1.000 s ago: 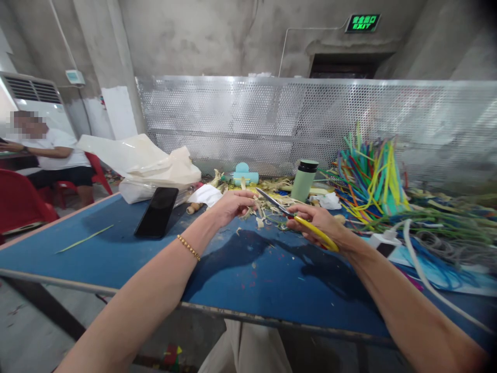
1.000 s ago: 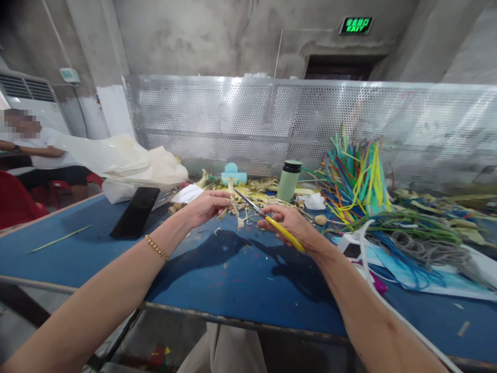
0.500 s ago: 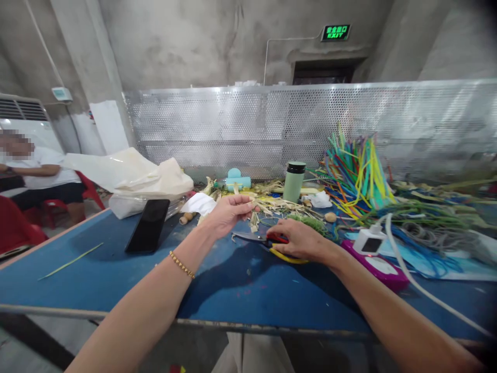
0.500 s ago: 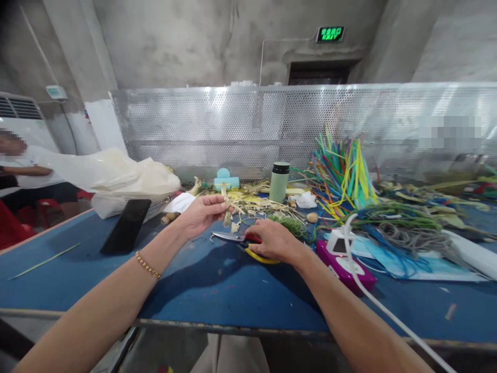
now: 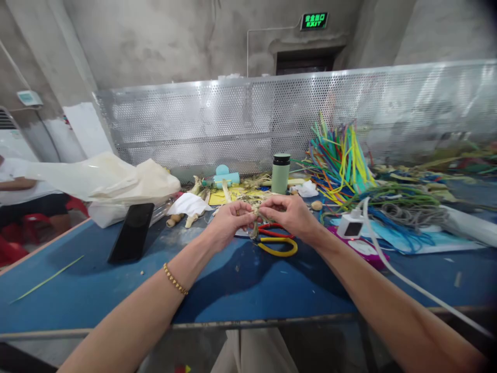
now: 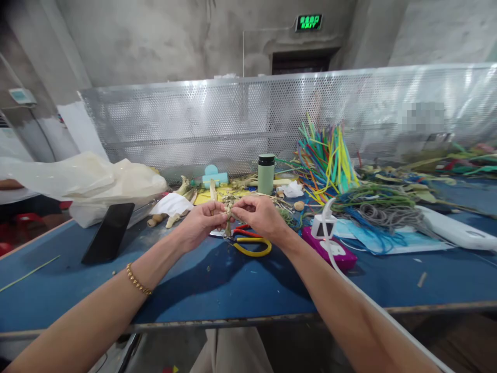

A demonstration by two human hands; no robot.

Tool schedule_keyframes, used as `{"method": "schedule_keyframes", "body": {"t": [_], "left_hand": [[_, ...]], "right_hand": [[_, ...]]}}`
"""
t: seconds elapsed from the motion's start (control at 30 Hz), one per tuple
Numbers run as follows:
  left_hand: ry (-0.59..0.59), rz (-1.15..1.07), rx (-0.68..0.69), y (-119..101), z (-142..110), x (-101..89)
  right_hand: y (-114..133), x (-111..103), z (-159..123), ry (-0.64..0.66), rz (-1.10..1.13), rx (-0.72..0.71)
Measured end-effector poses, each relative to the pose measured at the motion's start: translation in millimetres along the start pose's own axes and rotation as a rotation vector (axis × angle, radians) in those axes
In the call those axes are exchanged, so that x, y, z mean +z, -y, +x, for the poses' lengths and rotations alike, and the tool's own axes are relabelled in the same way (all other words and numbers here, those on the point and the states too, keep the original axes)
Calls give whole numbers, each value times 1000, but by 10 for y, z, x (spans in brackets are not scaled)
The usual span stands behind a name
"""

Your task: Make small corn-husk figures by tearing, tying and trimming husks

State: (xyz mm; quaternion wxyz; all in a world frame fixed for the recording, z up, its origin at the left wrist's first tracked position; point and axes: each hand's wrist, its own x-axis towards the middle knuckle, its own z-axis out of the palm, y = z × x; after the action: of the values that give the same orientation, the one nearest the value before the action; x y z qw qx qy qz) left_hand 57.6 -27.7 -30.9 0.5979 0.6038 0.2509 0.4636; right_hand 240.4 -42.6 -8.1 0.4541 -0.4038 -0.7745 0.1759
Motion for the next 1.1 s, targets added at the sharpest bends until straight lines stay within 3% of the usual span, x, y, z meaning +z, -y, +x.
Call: {"method": "schedule_keyframes", "body": {"t": [0.2,0.87,1.1], "left_hand": [[58,-39,-59,-69,-42,23],[49,-4,-29,-17,-32,20],[74,-12,-19,-30,-16,4]], "right_hand": [[59,24,-30,36,-30,-4],[32,22,-27,141,-249,-131],[52,12,-24,89,-149,-100]]}}
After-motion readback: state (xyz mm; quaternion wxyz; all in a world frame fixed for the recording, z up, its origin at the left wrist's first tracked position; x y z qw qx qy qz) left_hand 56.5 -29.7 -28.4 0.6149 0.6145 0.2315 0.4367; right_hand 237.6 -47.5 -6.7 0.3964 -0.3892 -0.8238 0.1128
